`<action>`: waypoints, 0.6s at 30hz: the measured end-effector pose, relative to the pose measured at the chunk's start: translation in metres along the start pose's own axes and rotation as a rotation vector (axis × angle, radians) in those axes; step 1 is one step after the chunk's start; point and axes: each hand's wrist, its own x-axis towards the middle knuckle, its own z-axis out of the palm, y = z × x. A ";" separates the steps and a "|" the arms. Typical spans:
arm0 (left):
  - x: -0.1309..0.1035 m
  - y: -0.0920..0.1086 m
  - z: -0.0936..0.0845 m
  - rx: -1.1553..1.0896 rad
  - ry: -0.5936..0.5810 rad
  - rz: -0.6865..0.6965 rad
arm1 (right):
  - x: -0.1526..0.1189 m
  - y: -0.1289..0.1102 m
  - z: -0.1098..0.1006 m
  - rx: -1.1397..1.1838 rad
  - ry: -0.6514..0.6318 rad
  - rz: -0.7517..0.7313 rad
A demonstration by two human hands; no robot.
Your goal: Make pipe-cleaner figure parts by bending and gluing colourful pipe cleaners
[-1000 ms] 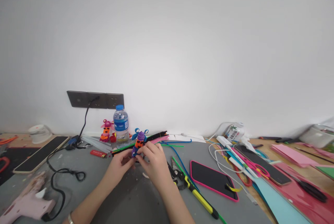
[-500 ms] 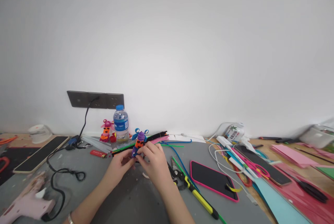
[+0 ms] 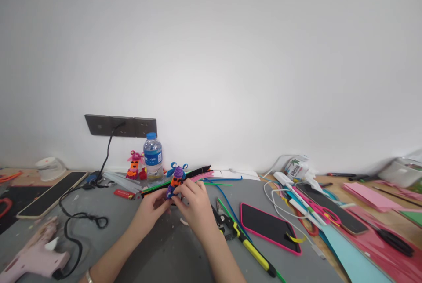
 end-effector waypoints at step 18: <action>0.000 -0.004 0.000 0.043 -0.011 0.021 | 0.000 0.000 -0.001 0.022 -0.016 0.030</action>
